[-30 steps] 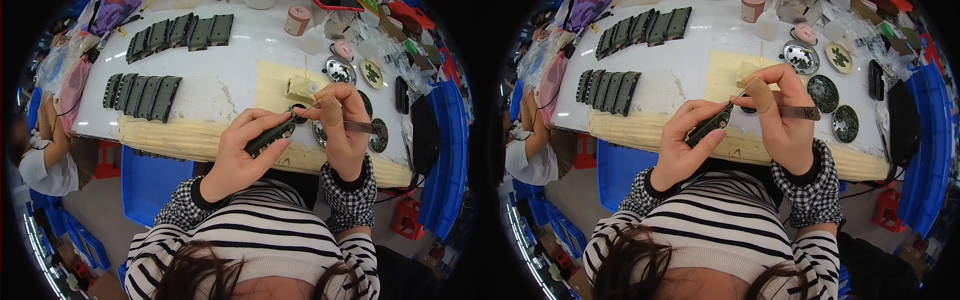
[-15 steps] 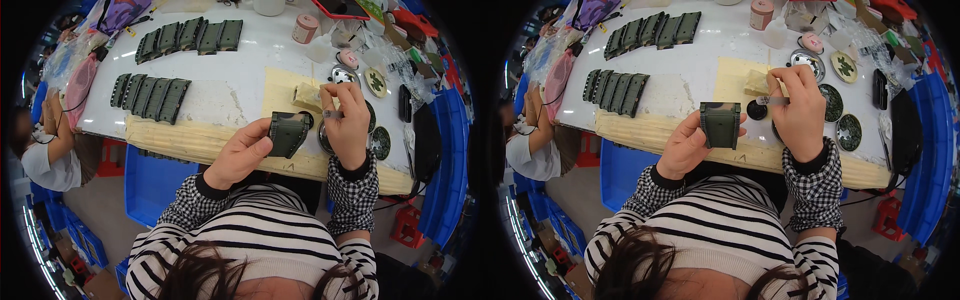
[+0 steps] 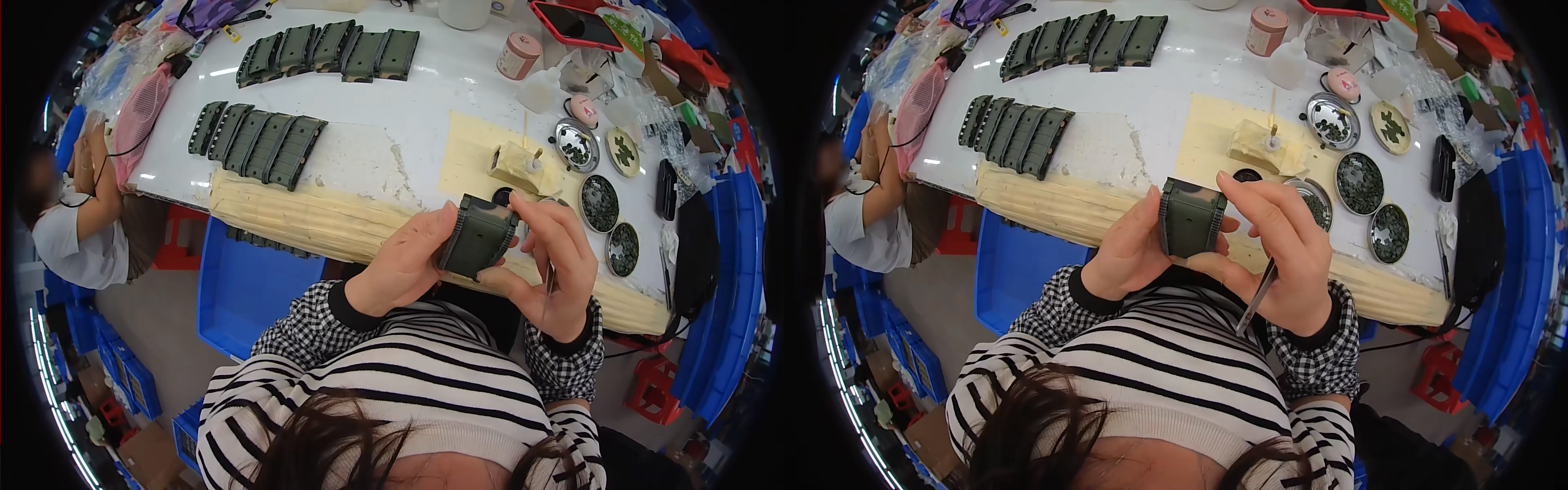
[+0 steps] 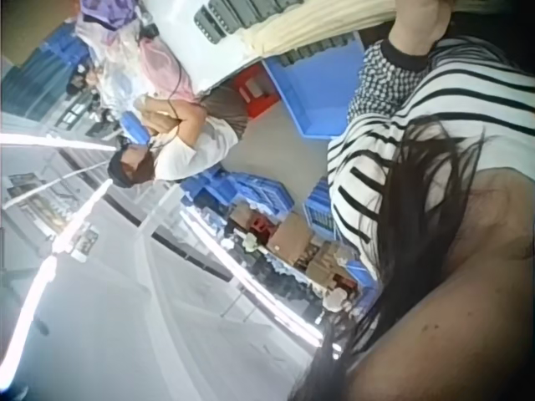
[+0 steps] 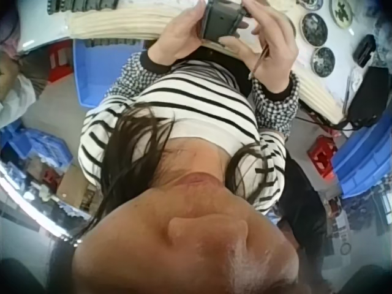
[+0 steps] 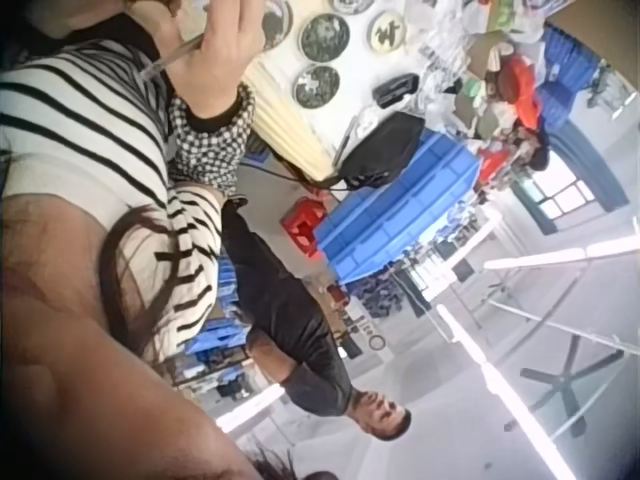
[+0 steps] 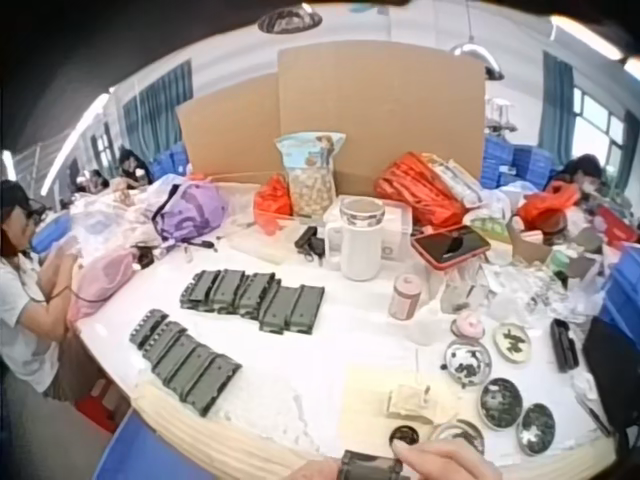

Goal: Assembling and applying details to small plastic toy tank models using a stylus and brush.

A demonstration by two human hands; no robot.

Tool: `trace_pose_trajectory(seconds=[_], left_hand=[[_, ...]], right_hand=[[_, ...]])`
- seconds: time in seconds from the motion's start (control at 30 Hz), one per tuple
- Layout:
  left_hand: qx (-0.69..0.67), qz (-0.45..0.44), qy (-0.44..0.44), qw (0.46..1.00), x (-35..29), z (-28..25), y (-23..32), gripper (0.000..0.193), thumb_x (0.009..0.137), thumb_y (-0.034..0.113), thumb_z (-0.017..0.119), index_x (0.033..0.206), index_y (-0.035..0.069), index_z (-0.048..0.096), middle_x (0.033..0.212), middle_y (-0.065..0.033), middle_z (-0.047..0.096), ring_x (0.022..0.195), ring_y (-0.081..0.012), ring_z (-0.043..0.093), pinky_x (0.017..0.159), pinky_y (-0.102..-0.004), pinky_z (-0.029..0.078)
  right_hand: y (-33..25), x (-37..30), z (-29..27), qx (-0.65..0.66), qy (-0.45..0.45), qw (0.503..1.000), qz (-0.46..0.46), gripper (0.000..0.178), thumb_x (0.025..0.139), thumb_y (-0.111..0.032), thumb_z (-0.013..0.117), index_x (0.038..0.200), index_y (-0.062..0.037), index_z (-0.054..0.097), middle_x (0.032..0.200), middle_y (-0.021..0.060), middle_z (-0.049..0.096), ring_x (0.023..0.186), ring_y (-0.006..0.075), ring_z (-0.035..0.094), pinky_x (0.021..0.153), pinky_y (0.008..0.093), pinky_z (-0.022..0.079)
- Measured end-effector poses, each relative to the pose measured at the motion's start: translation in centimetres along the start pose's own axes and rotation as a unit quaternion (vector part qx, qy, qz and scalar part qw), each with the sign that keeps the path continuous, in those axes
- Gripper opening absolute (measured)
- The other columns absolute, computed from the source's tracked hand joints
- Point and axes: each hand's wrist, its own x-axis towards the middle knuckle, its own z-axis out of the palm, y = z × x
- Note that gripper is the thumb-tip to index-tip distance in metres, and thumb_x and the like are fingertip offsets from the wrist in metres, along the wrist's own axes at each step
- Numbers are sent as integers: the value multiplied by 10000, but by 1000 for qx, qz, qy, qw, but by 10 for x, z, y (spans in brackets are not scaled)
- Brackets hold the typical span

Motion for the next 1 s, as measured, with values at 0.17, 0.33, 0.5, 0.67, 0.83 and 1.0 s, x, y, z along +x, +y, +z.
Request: trace_pose_trajectory(seconds=[0.17,0.33,0.5,0.67,0.83,1.0], left_hand=[[23,11,6,1000,-2,-1,-3,610,1007,472,305,1331,-28,435,1227,-252,560,1093,-291,587,966,-415,457],[32,9,7,999,-2,-2,-3,621,1004,482,302,1330,-30,436,1227,-249,561,1093,-286,587,969,-414,454],[-76,-3,-16,997,-4,1,8,595,973,420,470,1386,7,357,1185,-215,576,1023,-243,600,892,-366,497],[294,129,205,925,-16,-7,39,748,741,-15,731,1363,37,319,1108,-124,584,945,-136,585,755,-259,512],[649,298,356,603,-33,-69,82,458,762,51,742,1173,-21,552,1111,-83,582,932,-137,592,823,-250,481],[653,292,494,494,-63,-144,155,511,728,209,796,1139,-43,625,1065,-178,676,975,-227,656,872,-312,498]], right_hand=[[-4,-3,-1,-19,-6,1000,21,596,680,-130,825,1232,-55,612,1058,92,609,812,156,590,614,252,485],[-5,-3,0,-23,-4,999,22,590,681,-122,824,1227,-46,614,1051,92,610,806,150,583,605,249,479],[-2,-2,-3,-28,33,999,6,637,702,-222,822,1249,0,584,1032,94,612,624,86,469,547,214,407],[5,-10,-7,-4,136,989,53,589,729,-219,791,1232,7,587,987,96,619,530,58,366,522,187,340],[6,-11,-4,-31,110,993,39,478,742,-122,754,1181,9,617,944,98,627,524,70,363,530,199,344],[4,-9,-3,-42,94,994,35,390,755,-66,727,1131,2,645,901,78,632,521,63,355,511,201,315]])
